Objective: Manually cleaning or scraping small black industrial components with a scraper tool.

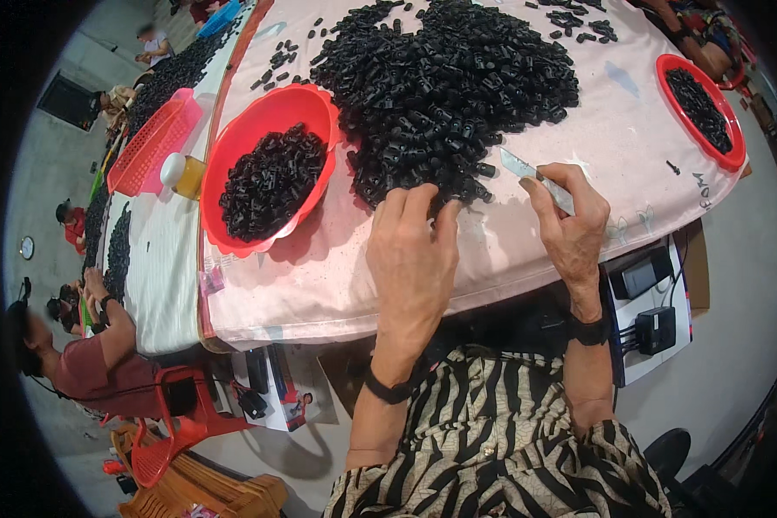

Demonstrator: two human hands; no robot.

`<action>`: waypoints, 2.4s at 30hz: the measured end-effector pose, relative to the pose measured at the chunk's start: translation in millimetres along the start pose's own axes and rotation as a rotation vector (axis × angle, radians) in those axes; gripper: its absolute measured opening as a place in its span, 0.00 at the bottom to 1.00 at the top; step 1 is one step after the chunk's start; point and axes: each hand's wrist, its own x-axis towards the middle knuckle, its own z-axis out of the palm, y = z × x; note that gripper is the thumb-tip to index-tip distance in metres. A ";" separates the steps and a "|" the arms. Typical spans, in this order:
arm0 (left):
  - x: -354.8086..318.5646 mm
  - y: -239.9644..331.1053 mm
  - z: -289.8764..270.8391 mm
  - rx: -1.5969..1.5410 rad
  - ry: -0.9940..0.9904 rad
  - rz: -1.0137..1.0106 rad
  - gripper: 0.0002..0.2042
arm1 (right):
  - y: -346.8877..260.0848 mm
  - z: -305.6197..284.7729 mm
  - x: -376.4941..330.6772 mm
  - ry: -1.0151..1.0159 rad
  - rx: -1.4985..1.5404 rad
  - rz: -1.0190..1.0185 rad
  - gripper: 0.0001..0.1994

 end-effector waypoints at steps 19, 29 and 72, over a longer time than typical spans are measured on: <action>-24.4 -22.5 -35.7 -0.995 -0.179 -0.526 0.09 | 0.3 2.2 -1.5 -0.012 -0.060 -0.009 0.07; -42.1 -21.1 -52.3 -0.870 -0.013 -0.434 0.09 | -2.9 6.0 -2.7 -0.007 -0.085 0.014 0.06; -50.1 -34.2 -52.6 -1.263 -0.059 -0.664 0.12 | -3.6 2.4 -0.9 -0.044 -0.152 -0.050 0.06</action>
